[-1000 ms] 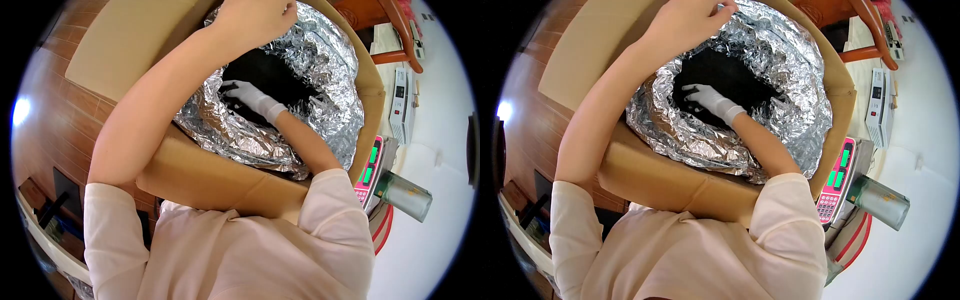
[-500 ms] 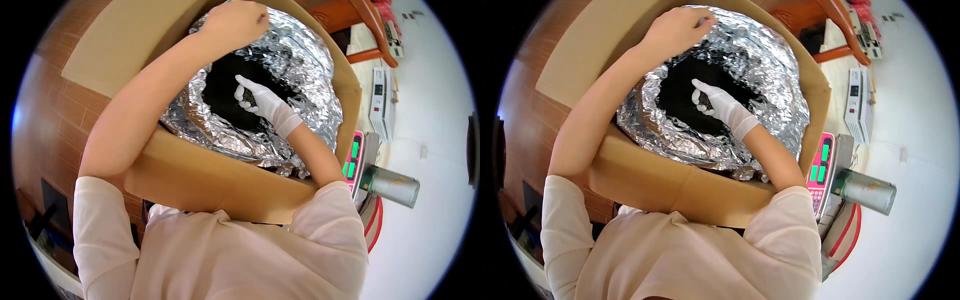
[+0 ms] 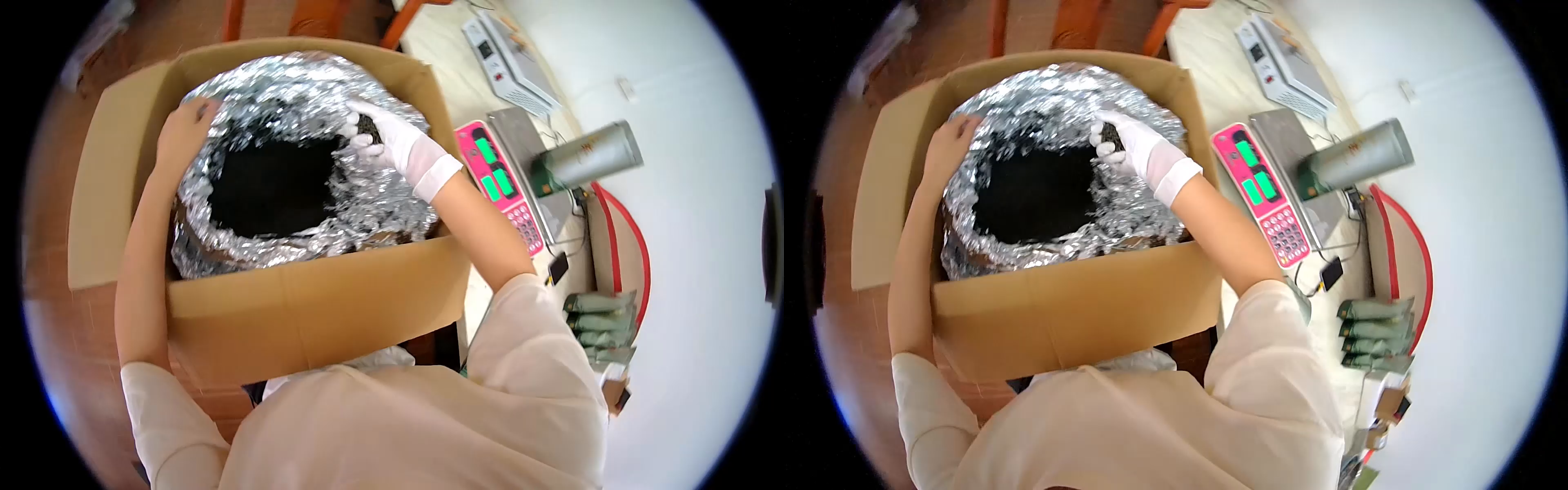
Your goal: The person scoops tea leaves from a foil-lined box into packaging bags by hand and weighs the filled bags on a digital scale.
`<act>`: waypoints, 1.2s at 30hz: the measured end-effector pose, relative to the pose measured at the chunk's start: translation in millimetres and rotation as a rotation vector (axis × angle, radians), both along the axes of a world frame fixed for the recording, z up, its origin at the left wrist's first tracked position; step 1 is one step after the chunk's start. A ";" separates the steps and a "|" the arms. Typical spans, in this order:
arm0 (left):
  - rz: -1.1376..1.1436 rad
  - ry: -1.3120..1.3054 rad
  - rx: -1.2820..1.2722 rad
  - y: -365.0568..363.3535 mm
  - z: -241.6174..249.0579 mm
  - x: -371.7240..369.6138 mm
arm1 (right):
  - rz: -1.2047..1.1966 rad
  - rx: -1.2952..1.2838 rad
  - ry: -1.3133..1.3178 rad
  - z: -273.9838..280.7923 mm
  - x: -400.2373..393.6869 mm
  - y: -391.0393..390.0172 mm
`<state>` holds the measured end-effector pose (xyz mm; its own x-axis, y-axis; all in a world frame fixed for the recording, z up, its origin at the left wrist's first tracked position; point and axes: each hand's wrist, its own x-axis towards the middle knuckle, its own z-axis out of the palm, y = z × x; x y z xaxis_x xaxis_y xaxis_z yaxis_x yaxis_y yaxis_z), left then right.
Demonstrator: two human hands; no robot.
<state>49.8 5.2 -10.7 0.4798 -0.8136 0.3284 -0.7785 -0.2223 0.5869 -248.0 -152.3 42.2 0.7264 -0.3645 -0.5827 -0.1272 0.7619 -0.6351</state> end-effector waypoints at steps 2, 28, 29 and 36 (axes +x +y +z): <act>-0.003 -0.025 -0.001 1.6 -4.8 3.1 | -0.093 0.078 -0.164 25.3 -21.5 -20.8; -0.053 0.168 0.003 13.0 -13.6 14.6 | -1.047 -1.094 1.160 286.9 -356.4 -187.0; -0.071 0.155 -0.026 12.2 -14.2 13.5 | -1.047 -1.121 1.261 283.9 -359.2 -193.2; -0.077 0.200 -0.032 12.8 -10.4 14.8 | -0.208 -1.461 1.974 281.4 -375.4 -219.7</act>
